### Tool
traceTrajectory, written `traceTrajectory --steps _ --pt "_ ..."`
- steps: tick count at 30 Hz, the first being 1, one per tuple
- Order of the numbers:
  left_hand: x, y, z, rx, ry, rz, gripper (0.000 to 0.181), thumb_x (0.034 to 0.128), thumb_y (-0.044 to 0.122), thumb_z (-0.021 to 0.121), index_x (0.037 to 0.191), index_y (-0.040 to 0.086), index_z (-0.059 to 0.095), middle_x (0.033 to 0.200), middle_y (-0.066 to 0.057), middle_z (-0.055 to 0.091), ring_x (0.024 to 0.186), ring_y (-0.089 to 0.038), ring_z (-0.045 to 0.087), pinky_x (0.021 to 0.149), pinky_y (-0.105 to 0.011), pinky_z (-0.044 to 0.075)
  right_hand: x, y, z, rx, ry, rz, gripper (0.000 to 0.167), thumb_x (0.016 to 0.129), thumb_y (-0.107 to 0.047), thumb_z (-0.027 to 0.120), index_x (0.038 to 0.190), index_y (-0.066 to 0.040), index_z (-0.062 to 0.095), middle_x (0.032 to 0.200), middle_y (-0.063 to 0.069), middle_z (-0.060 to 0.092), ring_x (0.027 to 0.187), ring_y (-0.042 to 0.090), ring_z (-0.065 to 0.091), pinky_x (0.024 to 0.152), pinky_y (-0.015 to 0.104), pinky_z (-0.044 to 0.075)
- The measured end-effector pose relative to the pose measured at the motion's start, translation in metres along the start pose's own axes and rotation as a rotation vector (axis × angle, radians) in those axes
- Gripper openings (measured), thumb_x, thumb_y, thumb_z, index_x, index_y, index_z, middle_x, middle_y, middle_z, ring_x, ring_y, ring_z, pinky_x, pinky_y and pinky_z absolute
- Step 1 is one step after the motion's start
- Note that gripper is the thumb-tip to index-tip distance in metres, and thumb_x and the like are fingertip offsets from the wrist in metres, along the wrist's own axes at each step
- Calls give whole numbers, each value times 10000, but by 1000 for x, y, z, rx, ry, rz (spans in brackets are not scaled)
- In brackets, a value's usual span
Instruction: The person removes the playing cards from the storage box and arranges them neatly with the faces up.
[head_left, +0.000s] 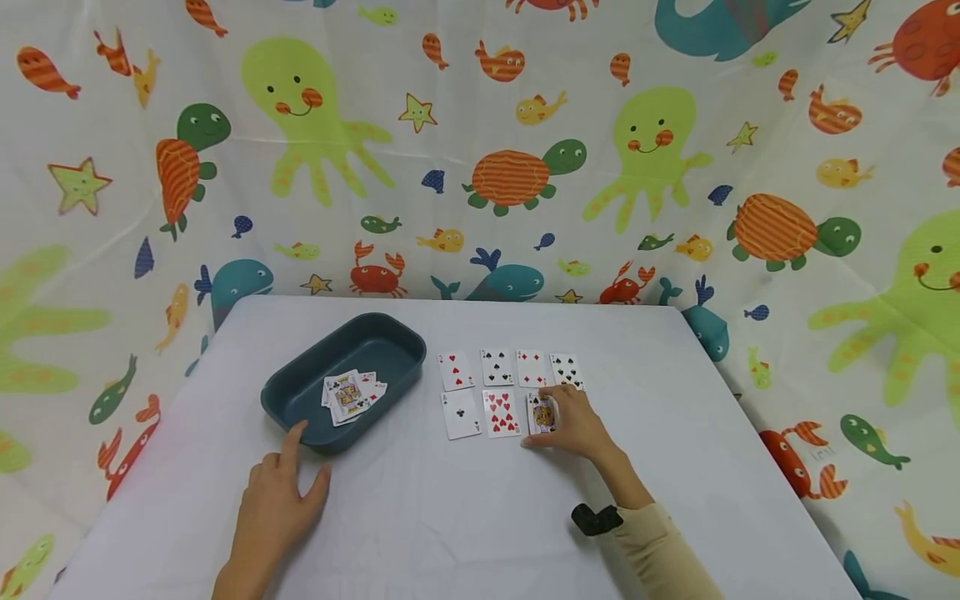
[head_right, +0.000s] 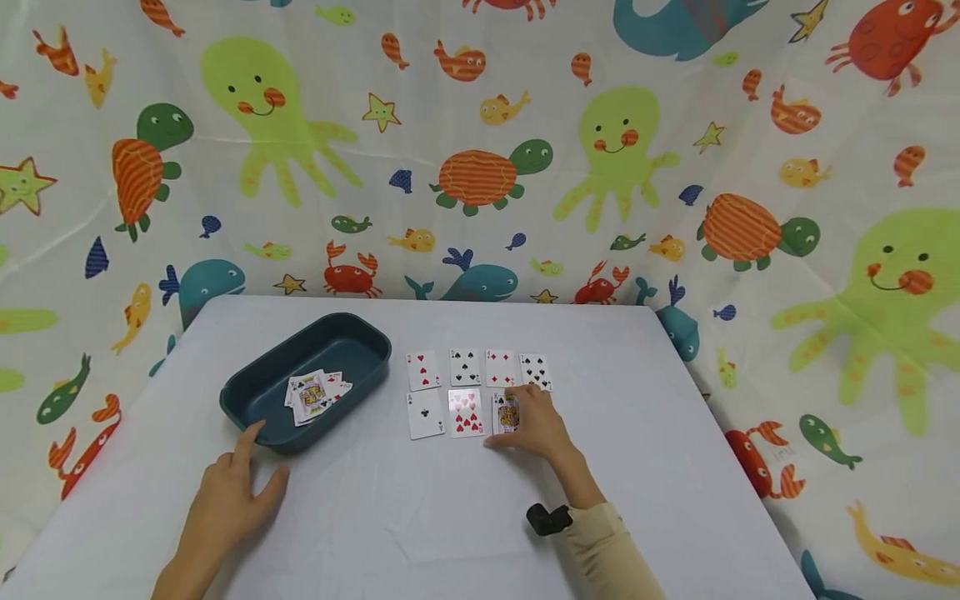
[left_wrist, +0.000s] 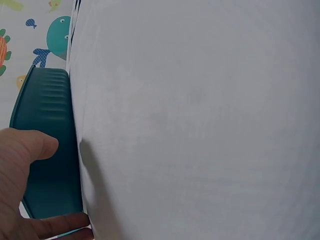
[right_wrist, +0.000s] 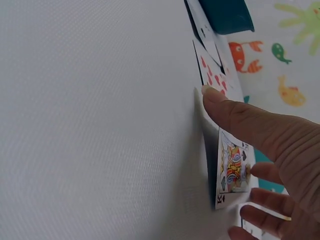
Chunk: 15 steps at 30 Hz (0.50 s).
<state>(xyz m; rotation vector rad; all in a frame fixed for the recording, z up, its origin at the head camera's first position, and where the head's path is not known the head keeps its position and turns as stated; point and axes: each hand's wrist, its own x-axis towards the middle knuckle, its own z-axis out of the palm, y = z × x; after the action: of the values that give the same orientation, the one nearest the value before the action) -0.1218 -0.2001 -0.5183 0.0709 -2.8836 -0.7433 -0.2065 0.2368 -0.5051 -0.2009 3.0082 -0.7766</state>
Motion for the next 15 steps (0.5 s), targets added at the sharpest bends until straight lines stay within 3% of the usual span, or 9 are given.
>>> traceTrajectory --steps 6,15 --pt "1 -1 2 4 24 1 739 908 264 702 1525 56 354 1044 -353 583 930 -467 572 718 -611 476 2 -2 3 -28 5 -9 924 641 -463 956 1386 -67 581 1374 145 561 1203 325 501 935 498 496" --pt "1 -2 2 1 4 1 741 918 268 699 1530 51 342 1046 -364 580 939 -477 574 721 -616 474 2 -3 4 -36 3 -2 923 642 -469 954 1385 -66 582 1376 147 557 1181 316 501 919 484 493"
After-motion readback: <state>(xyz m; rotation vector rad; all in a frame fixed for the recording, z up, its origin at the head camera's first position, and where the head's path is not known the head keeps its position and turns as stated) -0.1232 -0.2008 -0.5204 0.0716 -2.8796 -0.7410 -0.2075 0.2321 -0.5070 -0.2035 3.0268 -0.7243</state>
